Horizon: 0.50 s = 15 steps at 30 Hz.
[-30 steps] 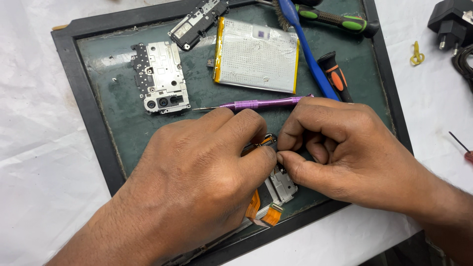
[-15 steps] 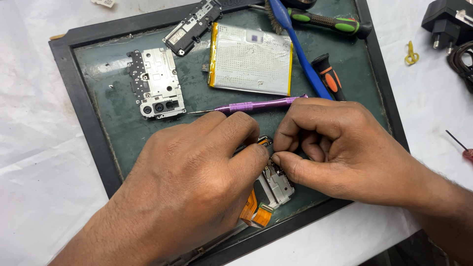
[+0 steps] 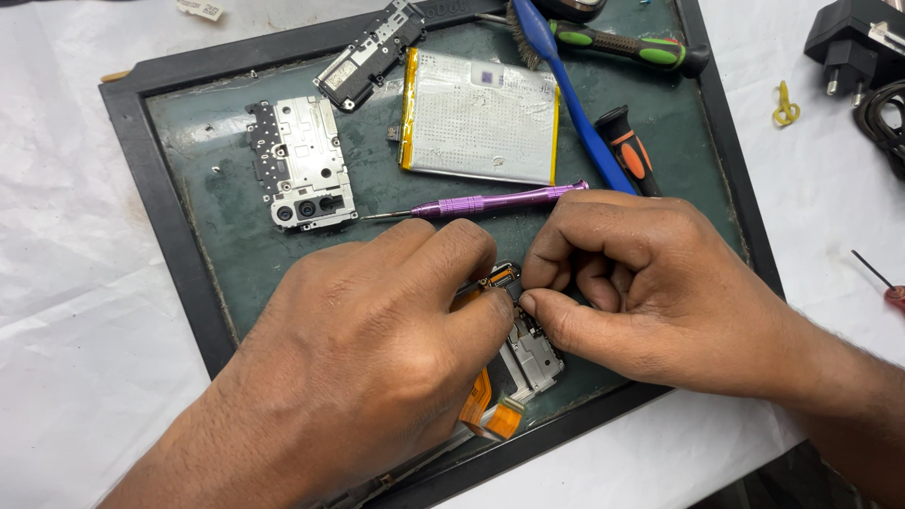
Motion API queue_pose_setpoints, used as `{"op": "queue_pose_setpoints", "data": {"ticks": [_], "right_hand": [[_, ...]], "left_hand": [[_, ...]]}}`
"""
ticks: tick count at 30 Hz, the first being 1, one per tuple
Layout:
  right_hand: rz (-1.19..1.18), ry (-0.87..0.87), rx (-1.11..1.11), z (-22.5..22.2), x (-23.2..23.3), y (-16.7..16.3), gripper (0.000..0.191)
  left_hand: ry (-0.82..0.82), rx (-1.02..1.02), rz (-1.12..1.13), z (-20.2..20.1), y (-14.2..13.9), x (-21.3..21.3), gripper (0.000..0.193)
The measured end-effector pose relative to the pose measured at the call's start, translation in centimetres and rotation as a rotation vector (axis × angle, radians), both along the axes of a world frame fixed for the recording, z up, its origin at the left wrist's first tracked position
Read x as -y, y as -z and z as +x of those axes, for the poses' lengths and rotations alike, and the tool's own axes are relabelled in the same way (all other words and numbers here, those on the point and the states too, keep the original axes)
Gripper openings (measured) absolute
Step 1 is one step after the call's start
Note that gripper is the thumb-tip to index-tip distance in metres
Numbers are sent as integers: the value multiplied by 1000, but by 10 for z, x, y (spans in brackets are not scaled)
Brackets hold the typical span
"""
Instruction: The person repairs a disassembled mobile phone on a green repair mat. They brush the internal chassis, pry at the phone body with a blue plastic tool, reconnect an orange flex cable, and use a screwdriver to work on screws inside the phone frame.
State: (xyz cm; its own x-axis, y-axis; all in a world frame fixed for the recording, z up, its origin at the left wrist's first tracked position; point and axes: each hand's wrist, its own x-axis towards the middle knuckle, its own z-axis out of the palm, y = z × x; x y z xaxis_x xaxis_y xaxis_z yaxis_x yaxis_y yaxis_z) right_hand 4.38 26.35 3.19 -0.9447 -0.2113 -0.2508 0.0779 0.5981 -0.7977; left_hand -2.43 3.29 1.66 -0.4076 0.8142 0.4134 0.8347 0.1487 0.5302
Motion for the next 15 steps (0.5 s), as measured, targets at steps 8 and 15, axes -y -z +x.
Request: {"op": "queue_pose_setpoints", "data": {"ticks": [8,15], "right_hand": [[2,-8,-15,-1,0,2,6],[-18,-1,2,-2,1,3,5]], "left_hand": [[65,-141,-77,-1,-1,2,10],[105,-178,-146,-2,-2,2,10]]}}
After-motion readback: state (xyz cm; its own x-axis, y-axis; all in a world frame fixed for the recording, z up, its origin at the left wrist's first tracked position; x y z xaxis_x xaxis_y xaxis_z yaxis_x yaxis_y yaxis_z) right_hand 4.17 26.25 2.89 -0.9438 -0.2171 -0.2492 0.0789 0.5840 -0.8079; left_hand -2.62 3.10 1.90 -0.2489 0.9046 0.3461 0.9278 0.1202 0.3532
